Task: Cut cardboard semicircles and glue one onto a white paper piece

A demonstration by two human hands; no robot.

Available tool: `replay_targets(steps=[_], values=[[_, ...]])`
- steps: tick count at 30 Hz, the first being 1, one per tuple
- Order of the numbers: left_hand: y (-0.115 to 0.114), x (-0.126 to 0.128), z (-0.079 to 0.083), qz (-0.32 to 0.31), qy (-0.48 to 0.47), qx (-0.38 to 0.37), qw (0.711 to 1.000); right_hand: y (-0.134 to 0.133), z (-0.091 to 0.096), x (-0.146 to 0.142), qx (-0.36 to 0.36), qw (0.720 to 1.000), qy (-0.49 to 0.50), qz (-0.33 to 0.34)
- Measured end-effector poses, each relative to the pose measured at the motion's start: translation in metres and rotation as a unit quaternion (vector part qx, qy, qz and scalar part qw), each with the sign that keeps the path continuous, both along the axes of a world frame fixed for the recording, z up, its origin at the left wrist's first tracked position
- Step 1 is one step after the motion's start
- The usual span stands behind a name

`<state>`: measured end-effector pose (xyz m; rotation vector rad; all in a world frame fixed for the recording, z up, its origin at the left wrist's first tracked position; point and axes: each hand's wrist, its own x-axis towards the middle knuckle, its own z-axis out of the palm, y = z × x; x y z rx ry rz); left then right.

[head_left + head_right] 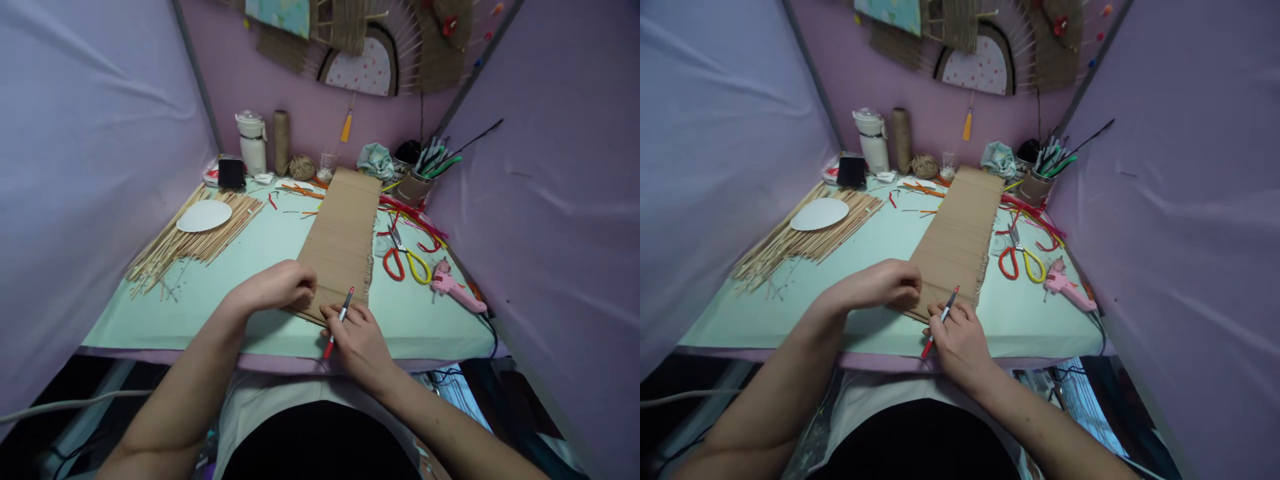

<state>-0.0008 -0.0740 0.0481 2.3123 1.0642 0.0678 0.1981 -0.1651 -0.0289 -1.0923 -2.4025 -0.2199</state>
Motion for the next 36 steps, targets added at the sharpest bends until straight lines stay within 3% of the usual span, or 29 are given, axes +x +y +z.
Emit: replay_targets(steps=[2,7,13,22,29,36], values=[[0.015,0.009,0.005,-0.015,0.061,-0.067,0.996,0.0,0.0,0.001,0.0,1.0,-0.002,0.001],[0.038,0.033,0.009,-0.076,0.185,-0.049,0.978,0.0,0.002,0.001,-0.006,1.0,0.008,0.003],[0.05,0.044,0.001,-0.14,0.252,-0.114,0.951,0.001,0.0,0.002,-0.005,1.0,0.011,0.011],[0.055,0.054,-0.009,-0.141,0.257,-0.189,0.937,0.002,-0.001,0.004,-0.031,0.999,0.033,0.016],[0.06,0.059,-0.023,-0.143,0.258,-0.169,0.94,-0.003,0.009,0.014,-0.069,0.979,0.176,0.076],[0.062,0.057,-0.03,-0.169,0.259,-0.182,0.933,-0.01,0.012,-0.018,-0.066,0.959,0.248,0.12]])
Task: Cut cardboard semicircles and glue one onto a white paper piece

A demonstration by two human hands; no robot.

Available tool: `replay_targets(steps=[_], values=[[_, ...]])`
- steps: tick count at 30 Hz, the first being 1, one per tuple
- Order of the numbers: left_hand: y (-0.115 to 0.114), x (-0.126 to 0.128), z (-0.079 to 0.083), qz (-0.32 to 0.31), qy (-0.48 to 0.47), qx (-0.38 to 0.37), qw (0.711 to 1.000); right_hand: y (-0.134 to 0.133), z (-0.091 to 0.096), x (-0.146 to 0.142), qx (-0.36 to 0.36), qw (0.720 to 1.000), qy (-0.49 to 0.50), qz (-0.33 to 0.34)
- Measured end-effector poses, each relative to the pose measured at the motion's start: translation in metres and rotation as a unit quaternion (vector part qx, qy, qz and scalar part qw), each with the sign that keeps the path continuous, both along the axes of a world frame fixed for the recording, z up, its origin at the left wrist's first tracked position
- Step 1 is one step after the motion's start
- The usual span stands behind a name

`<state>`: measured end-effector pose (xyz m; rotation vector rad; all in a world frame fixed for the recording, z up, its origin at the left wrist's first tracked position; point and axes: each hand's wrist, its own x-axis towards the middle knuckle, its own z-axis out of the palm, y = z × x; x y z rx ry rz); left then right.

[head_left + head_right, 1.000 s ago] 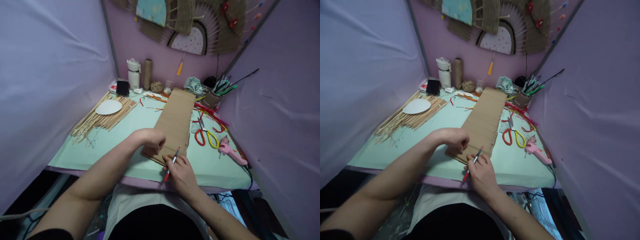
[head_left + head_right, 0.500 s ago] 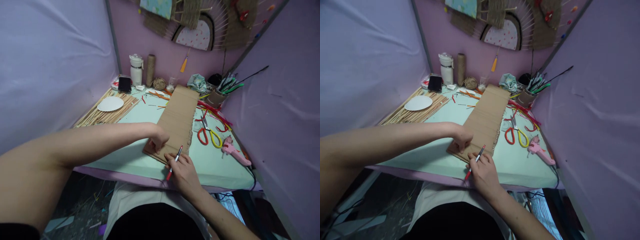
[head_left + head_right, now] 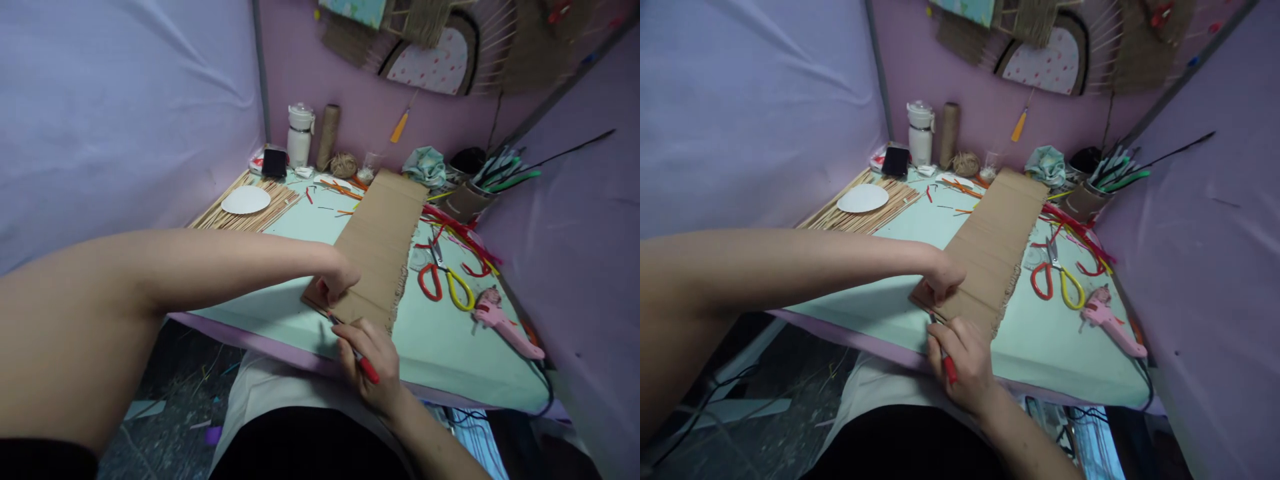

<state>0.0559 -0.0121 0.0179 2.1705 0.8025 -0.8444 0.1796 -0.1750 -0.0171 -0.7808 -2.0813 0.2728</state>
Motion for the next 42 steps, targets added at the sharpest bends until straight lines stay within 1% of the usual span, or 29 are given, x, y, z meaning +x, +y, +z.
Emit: replay_targets(steps=[4,8,12,21,31,35,42], values=[[-0.001,0.0,0.002,-0.006,0.009,0.003,1.0,0.006,-0.008,-0.022,-0.028,0.999,0.024,0.01],[0.0,0.0,0.002,-0.008,0.005,-0.008,1.0,0.011,-0.015,-0.031,-0.038,0.998,0.046,0.0],[0.0,0.001,0.0,-0.013,0.007,-0.015,1.0,0.014,-0.018,-0.034,-0.04,0.998,0.04,-0.005],[0.001,0.002,-0.005,-0.015,-0.002,-0.005,1.0,0.018,-0.024,-0.04,-0.023,0.999,0.035,-0.012],[0.001,0.002,-0.007,-0.004,0.006,-0.008,1.0,0.018,-0.028,-0.042,-0.026,0.999,0.026,-0.014],[0.001,0.002,-0.005,-0.005,0.009,-0.009,1.0,0.018,-0.028,-0.042,-0.032,0.999,0.02,-0.014],[0.0,0.002,-0.001,0.039,-0.006,-0.029,0.999,0.018,-0.027,-0.043,-0.042,0.999,0.02,-0.018]])
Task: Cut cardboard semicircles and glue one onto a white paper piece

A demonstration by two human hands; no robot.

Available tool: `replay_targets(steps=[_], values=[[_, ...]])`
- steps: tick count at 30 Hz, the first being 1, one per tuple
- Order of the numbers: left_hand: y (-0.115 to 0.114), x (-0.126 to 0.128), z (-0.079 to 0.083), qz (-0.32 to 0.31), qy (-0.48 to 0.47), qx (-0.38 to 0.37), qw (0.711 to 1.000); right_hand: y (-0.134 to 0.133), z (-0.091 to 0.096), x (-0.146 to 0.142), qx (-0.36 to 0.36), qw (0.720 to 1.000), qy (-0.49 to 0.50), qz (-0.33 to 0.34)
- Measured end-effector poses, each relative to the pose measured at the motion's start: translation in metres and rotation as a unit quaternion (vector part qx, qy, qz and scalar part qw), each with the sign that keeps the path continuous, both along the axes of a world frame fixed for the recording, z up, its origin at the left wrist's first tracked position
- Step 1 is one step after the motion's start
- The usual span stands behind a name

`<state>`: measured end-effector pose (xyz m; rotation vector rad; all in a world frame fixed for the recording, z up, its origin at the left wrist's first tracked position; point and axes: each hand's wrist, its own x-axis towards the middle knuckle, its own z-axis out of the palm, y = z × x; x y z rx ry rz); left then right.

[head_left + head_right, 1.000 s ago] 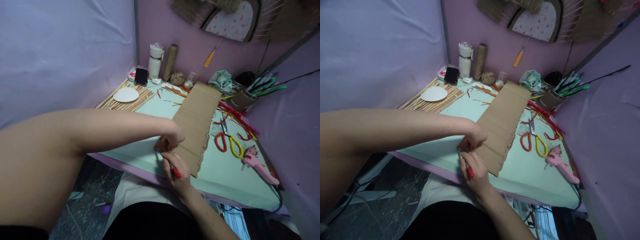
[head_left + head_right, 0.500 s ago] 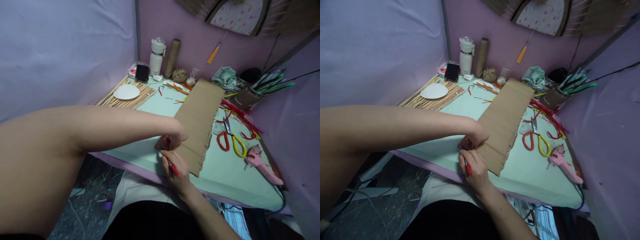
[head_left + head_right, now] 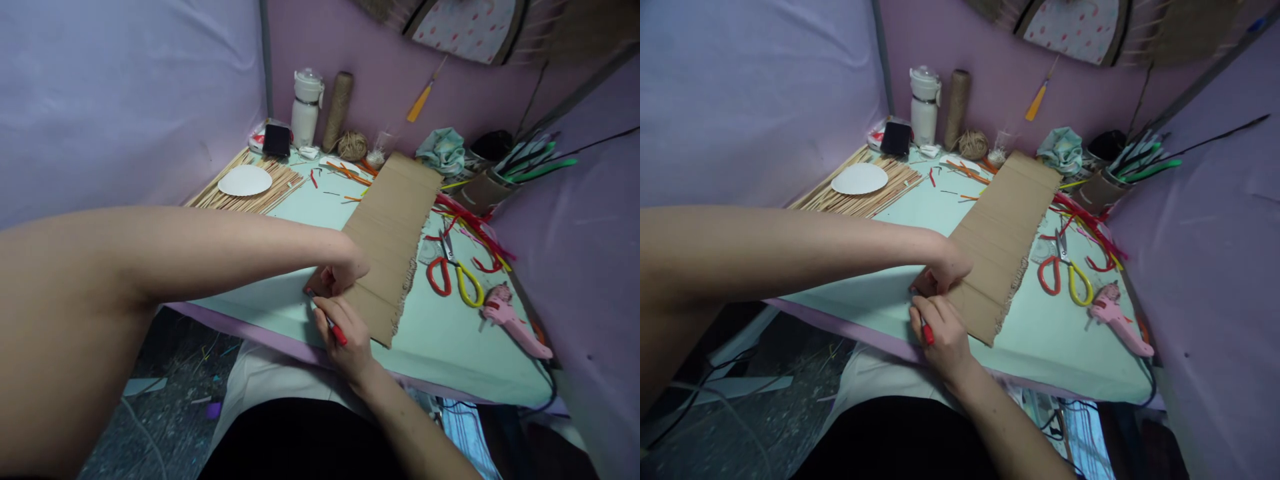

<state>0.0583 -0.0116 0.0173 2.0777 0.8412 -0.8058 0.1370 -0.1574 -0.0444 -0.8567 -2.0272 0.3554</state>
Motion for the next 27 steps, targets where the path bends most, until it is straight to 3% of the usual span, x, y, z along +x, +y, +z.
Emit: replay_targets(steps=[8,15,22,27], values=[[0.002,-0.002,-0.005,-0.032,-0.014,0.022,0.999,-0.001,0.002,0.0,-0.011,1.0,-0.002,0.001],[-0.002,0.0,0.005,-0.043,0.018,0.027,0.999,0.0,0.003,-0.001,-0.007,1.0,-0.005,0.0],[-0.003,0.0,0.006,0.022,0.012,0.015,1.0,-0.002,0.004,0.0,-0.003,1.0,-0.019,-0.016],[-0.003,0.0,0.006,-0.008,0.019,0.018,1.0,-0.004,0.008,0.003,-0.007,0.999,-0.025,-0.028]])
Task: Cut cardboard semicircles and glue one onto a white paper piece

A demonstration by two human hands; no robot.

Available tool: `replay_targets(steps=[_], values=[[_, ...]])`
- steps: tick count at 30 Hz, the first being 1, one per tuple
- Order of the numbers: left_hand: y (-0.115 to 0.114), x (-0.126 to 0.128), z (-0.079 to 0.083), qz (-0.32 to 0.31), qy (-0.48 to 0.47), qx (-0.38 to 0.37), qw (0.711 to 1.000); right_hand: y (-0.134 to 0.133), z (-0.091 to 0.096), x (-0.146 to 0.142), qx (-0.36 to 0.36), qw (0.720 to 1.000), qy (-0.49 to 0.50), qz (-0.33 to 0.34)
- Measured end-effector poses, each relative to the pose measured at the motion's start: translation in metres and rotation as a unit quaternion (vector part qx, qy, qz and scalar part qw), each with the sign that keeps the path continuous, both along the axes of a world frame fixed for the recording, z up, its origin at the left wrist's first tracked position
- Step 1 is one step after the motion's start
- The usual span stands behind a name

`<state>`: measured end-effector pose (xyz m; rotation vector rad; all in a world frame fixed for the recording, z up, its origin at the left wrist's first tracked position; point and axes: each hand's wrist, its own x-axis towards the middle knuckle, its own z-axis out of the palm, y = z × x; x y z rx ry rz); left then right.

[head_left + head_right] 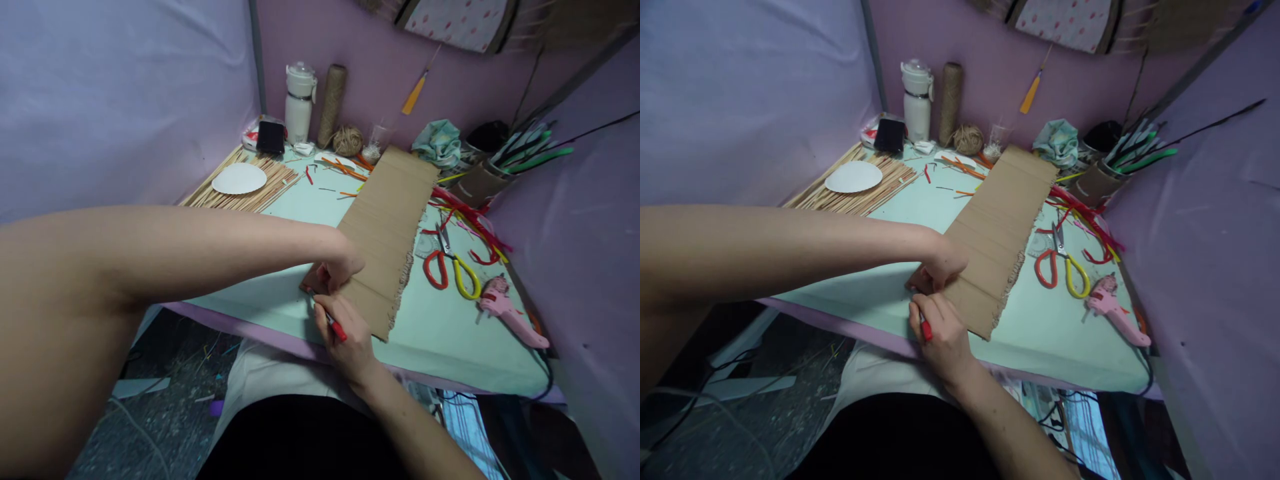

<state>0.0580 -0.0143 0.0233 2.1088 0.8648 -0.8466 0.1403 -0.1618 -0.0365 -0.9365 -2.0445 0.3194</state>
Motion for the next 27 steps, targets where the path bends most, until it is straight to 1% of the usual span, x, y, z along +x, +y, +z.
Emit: replay_targets(steps=[5,8,10,12,15,20,23,27], values=[[0.002,-0.001,-0.004,-0.009,-0.001,0.0,1.0,-0.005,0.005,0.009,-0.001,1.0,-0.011,-0.013],[0.002,-0.002,-0.004,-0.002,-0.015,0.011,1.0,-0.01,0.007,0.017,-0.007,1.0,-0.011,-0.017],[0.002,-0.002,-0.003,-0.002,-0.013,0.012,1.0,-0.013,0.008,0.024,-0.016,1.0,-0.007,-0.017],[0.002,-0.001,-0.001,-0.015,-0.003,0.008,1.0,-0.016,0.009,0.031,-0.02,1.0,-0.008,-0.017],[0.002,0.0,0.0,-0.029,0.005,0.023,0.999,-0.019,0.012,0.041,-0.019,0.999,-0.017,-0.022],[0.001,-0.002,0.0,-0.004,-0.01,0.027,1.0,-0.024,0.017,0.056,-0.018,0.999,-0.032,-0.027],[0.001,-0.004,0.004,-0.007,-0.024,0.031,0.999,-0.027,0.018,0.062,-0.024,0.999,-0.032,-0.03],[-0.001,-0.003,0.009,-0.018,0.001,0.023,1.0,-0.032,0.017,0.07,-0.034,0.999,-0.018,-0.023]])
